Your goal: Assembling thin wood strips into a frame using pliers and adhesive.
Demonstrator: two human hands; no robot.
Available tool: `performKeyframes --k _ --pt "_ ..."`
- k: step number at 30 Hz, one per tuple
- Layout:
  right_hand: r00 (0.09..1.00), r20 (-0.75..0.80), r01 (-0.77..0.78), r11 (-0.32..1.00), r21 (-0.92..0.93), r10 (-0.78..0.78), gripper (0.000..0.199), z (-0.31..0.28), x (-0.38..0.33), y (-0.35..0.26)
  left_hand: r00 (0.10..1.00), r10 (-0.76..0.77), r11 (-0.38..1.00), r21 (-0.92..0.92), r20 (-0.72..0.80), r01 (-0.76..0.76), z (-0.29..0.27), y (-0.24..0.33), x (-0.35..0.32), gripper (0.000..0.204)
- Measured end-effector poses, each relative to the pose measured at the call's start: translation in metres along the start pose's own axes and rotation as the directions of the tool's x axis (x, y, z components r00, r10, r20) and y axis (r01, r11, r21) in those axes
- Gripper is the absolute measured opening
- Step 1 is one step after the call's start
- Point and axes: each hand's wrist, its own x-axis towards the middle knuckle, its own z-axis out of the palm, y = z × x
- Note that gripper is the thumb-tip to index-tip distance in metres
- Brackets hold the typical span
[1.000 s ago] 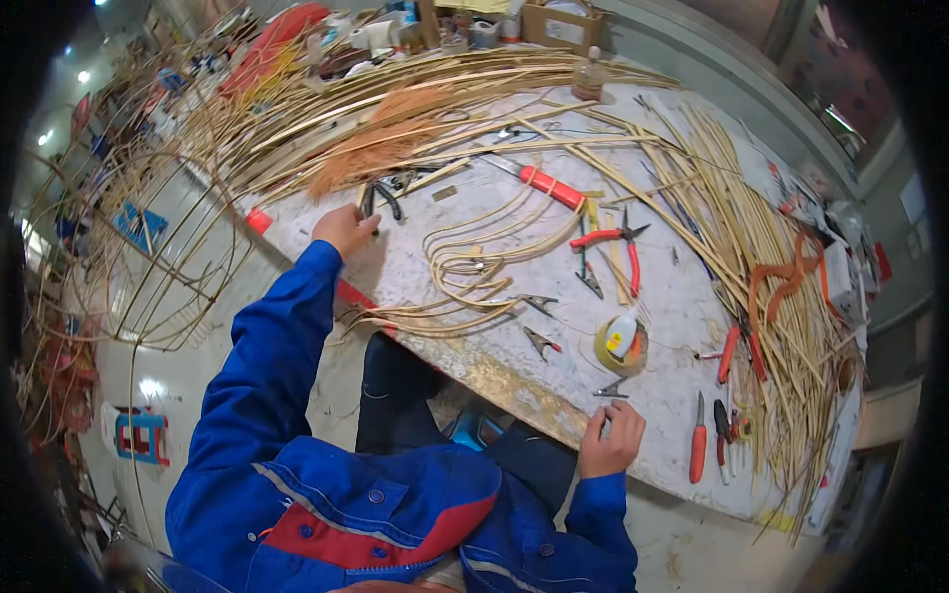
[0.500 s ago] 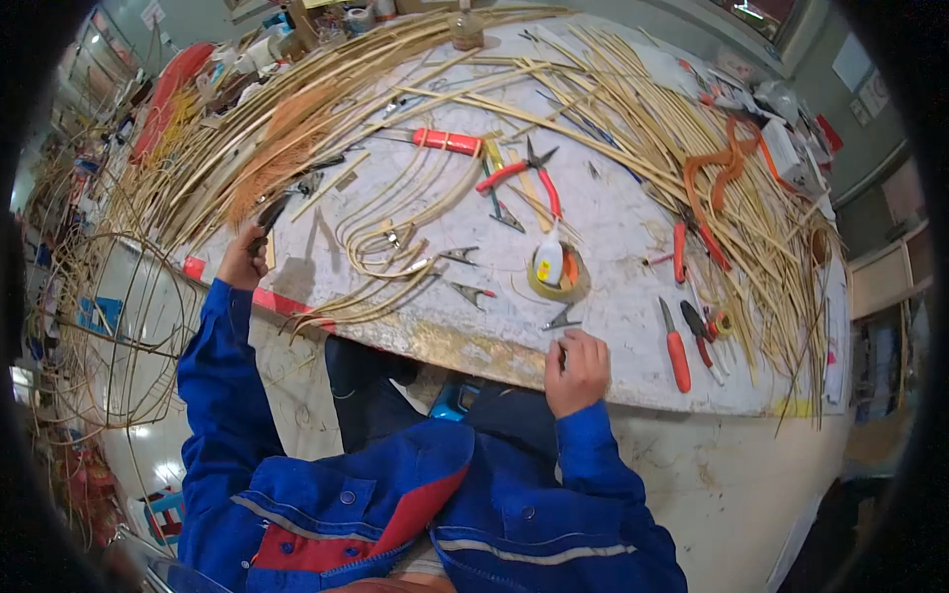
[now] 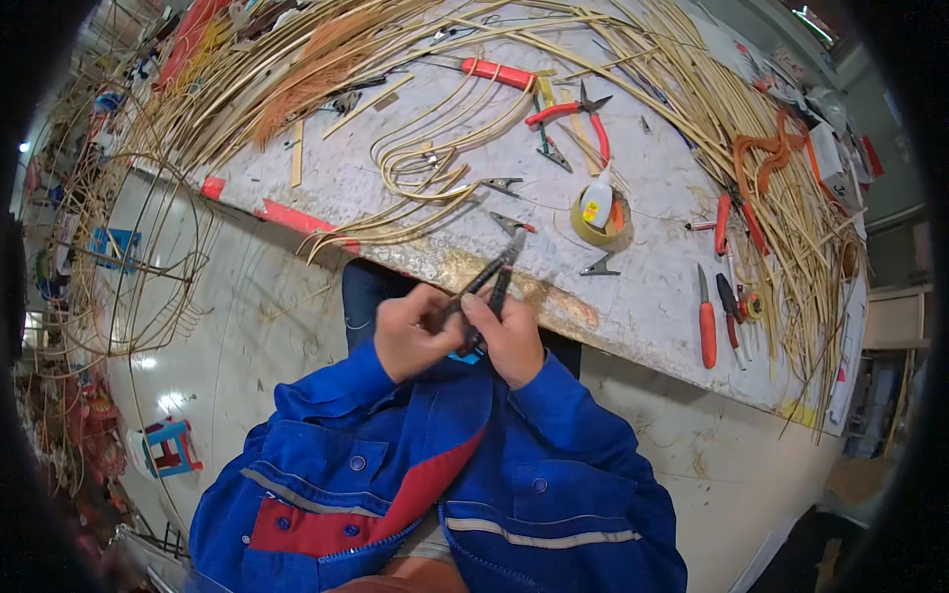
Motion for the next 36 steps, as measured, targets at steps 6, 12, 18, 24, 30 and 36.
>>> performKeyframes --k 6,12,18,24,30,36 --pt "0.985 -0.163 0.095 0.962 0.255 -0.054 0.025 -0.017 0.0 -0.006 0.964 0.266 0.946 0.194 -0.001 -0.261 -0.028 -0.018 0.029 0.015" --pt "0.942 -0.328 0.077 0.997 0.007 -0.071 0.027 -0.047 0.025 0.011 0.932 0.362 0.799 0.505 0.027 -0.325 -0.032 -0.041 0.112 0.023" --pt "0.931 -0.337 0.113 0.989 -0.093 -0.138 0.029 -0.048 0.023 0.019 0.95 0.27 0.708 0.636 0.157 -0.306 -0.02 -0.05 0.123 0.023" --pt "0.935 -0.28 0.175 0.97 -0.17 -0.218 0.031 -0.05 0.019 0.022 0.993 0.117 0.92 0.373 0.028 -0.119 -0.041 -0.008 0.092 0.015" --pt "0.932 -0.287 0.177 0.968 -0.177 -0.222 0.033 -0.051 0.02 0.025 0.876 0.455 0.627 0.642 0.158 -0.442 -0.054 -0.019 0.076 0.014" --pt "0.93 -0.285 0.198 0.968 -0.152 -0.234 0.031 -0.044 0.018 0.02 0.959 0.283 0.742 0.626 0.032 -0.24 -0.032 -0.08 0.078 0.018"
